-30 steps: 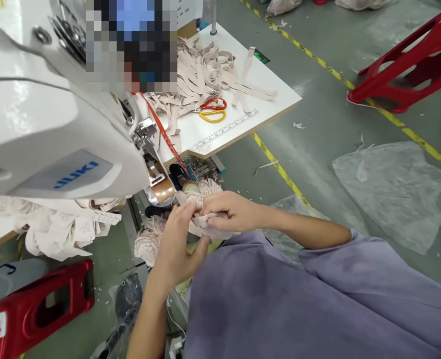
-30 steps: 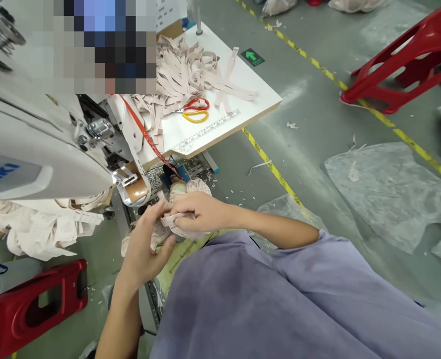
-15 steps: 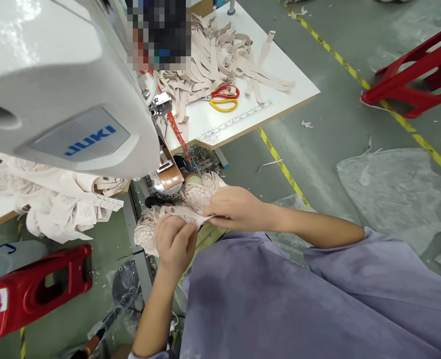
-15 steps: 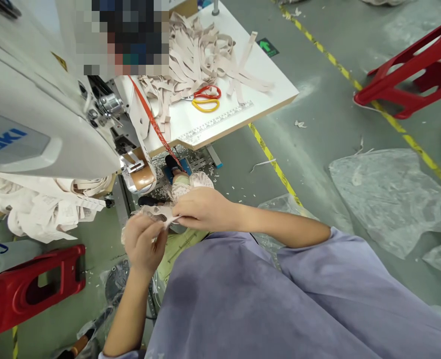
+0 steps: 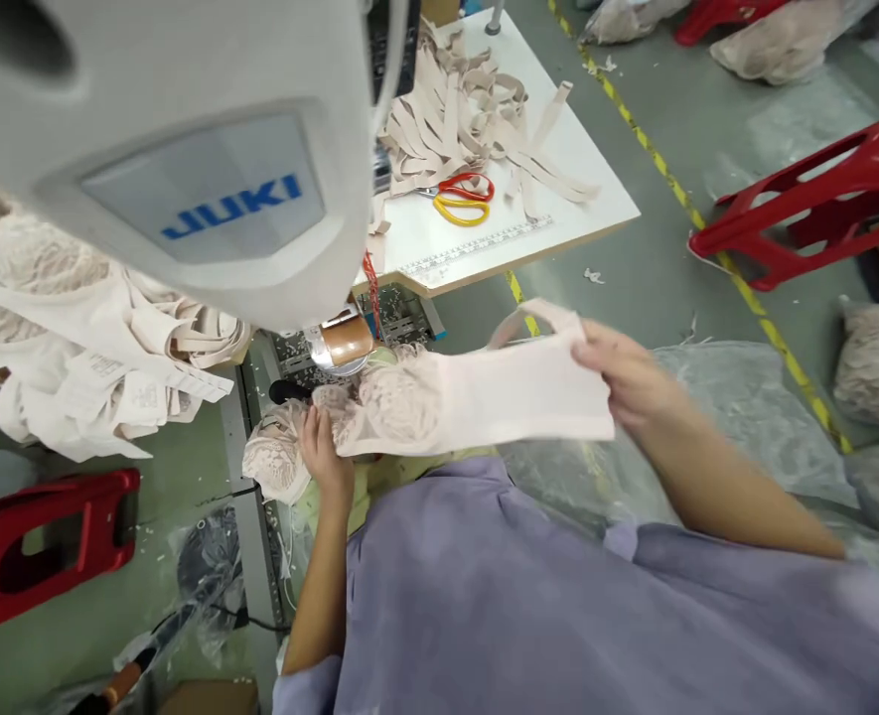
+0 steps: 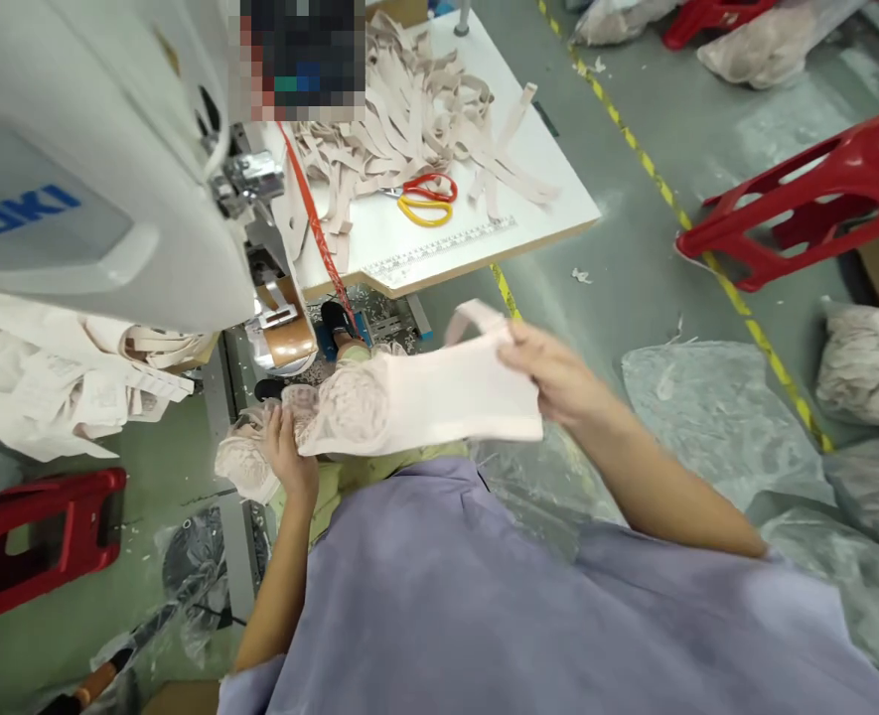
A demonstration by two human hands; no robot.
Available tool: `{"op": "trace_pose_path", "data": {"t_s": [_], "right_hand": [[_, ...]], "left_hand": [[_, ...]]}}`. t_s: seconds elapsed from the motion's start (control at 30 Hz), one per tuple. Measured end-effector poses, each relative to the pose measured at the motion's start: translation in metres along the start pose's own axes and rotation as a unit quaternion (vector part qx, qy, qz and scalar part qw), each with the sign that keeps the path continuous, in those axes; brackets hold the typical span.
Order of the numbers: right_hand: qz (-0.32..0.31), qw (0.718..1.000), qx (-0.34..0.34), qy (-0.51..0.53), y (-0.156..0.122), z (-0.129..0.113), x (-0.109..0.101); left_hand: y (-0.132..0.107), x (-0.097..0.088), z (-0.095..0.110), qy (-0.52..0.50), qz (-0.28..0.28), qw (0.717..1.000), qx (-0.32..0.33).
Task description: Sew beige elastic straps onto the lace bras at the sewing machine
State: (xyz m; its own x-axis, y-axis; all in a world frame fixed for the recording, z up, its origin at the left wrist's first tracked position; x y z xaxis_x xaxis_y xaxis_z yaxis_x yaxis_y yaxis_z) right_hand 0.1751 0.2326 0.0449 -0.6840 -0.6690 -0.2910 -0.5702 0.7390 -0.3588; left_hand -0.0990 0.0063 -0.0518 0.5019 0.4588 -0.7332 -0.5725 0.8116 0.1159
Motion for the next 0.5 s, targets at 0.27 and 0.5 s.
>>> {"op": "trace_pose_path", "data": {"t_s": [0.27,0.5], "right_hand": [[0.029,0.873,-0.164,-0.459,0.073,0.1,0.057],[-0.157,0.836,-0.268,-0.452,0.079,0.107,0.242]], "left_hand": [[-0.031,0.05,-0.013,0.04,-0.077,0.993,-0.076],[-0.054,-0.09,-0.164,0.164,0.046,0.934,-0.314]]}}
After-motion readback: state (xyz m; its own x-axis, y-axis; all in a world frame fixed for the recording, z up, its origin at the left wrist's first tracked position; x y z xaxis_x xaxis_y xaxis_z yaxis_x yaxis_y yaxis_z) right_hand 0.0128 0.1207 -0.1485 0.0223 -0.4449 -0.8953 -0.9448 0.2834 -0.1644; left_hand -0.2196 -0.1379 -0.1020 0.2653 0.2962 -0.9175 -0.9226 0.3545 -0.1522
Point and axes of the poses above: each hand's wrist, its own y-axis towards the middle knuckle, its own x-axis out of the palm, z = x × y, the point moved 10 cm from there along y, towards the middle knuckle, and after that the axes turned 6 degrees about -y, right-handed, at the moved point
